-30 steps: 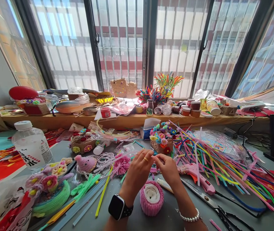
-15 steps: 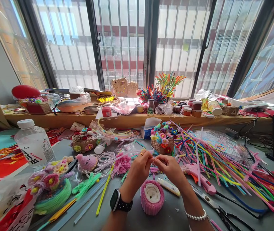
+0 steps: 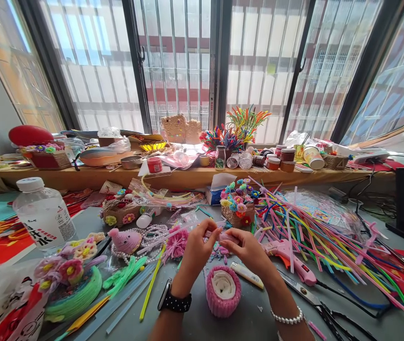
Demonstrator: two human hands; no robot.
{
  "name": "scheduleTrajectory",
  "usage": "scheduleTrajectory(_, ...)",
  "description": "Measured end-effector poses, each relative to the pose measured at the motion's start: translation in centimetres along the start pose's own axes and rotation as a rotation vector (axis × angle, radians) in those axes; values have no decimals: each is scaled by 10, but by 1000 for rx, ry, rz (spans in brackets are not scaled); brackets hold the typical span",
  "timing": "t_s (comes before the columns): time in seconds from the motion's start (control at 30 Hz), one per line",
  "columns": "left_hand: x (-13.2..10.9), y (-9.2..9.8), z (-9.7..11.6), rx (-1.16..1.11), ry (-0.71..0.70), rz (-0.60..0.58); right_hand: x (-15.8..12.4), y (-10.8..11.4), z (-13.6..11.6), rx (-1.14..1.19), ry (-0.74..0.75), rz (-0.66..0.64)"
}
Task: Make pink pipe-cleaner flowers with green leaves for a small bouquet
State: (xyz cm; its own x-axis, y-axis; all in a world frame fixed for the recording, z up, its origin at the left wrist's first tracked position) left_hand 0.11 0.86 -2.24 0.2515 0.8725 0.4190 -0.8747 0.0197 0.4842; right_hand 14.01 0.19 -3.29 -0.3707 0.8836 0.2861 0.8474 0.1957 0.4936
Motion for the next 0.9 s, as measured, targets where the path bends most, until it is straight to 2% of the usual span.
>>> scheduleTrajectory(0.13,1,2,-3,-157,135,-59,-1,-1,-2,-192,91,39)
scheduleTrajectory(0.33,0,7,-14,-504,363,-235,-5,-2,-7,-390,214,34)
scheduleTrajectory(0.4,0,7,-14,-558,394,-246,-6,-1,-8,-408,225,55)
scheduleTrajectory(0.47,0,6,-13,-553,383,-210,-5,-1,-8,-377,219,71)
scheduleTrajectory(0.57,1,4,-6,-387,254,-91,-3,1,-6,-249,141,81)
scheduleTrajectory(0.7,-2,6,7,67,-143,39,-2,4,-3,-36,-14,63)
scheduleTrajectory(0.8,-4,8,13,269,-347,-25,-2,7,-1,53,-49,52)
scheduleTrajectory(0.9,-5,9,12,276,-379,-80,-2,9,0,79,-46,43)
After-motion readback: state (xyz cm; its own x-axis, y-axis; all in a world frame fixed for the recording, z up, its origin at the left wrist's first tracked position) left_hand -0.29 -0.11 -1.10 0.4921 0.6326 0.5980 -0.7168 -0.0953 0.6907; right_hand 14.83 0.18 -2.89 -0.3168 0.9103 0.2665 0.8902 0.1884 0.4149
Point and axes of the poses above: each hand's wrist, its own x-axis towards the middle knuckle, its own y-axis out of the back of the hand, z = x × y, the point moved 1 cm from there along x, towards the middle knuckle, and after that the axes turned 6 degrees about -z, right-handed, at the moved point
